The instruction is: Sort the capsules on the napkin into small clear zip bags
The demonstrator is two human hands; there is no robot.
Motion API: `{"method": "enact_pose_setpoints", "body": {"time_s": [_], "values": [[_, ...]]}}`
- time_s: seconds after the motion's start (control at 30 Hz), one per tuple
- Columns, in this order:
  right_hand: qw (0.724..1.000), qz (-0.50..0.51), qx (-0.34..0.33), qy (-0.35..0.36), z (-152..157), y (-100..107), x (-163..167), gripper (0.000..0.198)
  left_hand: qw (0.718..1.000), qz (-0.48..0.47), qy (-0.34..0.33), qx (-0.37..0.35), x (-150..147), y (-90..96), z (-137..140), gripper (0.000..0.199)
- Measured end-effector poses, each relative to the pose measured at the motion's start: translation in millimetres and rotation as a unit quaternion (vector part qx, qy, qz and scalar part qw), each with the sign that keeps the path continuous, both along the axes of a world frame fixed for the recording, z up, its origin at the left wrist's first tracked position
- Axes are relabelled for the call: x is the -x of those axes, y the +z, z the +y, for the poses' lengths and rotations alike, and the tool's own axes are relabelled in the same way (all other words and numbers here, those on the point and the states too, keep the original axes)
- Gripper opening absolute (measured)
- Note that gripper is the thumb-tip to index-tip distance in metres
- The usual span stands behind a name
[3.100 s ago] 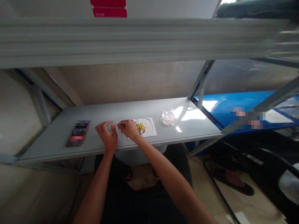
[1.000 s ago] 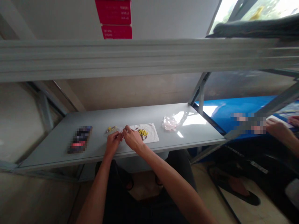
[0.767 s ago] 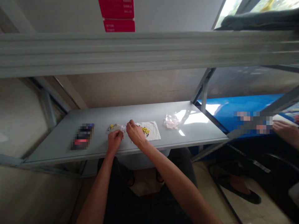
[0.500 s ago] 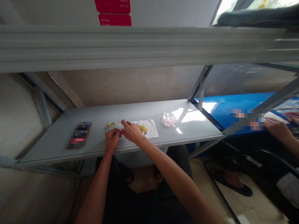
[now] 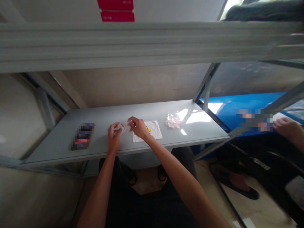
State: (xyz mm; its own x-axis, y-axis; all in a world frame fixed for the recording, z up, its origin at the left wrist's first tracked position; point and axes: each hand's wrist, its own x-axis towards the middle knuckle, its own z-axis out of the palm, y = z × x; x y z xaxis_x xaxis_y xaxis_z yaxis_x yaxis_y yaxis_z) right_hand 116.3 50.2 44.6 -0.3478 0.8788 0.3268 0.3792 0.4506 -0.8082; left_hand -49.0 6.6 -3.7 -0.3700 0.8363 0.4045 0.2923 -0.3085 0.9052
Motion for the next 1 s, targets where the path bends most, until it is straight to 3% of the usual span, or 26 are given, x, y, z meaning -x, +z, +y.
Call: {"method": "enact_pose_setpoints", "body": {"time_s": [0.13, 0.27, 0.5, 0.7, 0.83, 1.0], "values": [[0.974, 0.175, 0.097, 0.107, 9.5, -6.1, -8.2, 0.014, 0.995, -0.081, -0.055, 0.024, 2.5, -7.2, 7.8, 0.049], [0.960, 0.210, 0.125, 0.138, 14.0, -9.3, -19.2, 0.021, 0.988, -0.104, -0.104, 0.033, 2.9, -8.6, 10.5, 0.048], [0.971, 0.203, 0.113, 0.058, 23.5, -12.2, -56.7, 0.022, 0.994, 0.003, -0.098, 0.043, -1.4, -1.0, 16.5, 0.045], [0.966, 0.219, 0.127, 0.045, 24.7, -16.9, -85.1, 0.042, 0.990, 0.075, -0.114, 0.033, -25.3, 13.4, 27.5, 0.040], [0.970, 0.218, 0.107, 0.020, 26.8, -30.0, -92.5, 0.045, 0.989, 0.059, -0.131, 0.033, -36.6, 15.6, 35.1, 0.045], [0.977, 0.186, 0.105, 0.001, 26.4, -44.9, -97.6, 0.043, 0.991, 0.006, -0.129, 0.042, -39.6, 5.4, 39.1, 0.046]]}}
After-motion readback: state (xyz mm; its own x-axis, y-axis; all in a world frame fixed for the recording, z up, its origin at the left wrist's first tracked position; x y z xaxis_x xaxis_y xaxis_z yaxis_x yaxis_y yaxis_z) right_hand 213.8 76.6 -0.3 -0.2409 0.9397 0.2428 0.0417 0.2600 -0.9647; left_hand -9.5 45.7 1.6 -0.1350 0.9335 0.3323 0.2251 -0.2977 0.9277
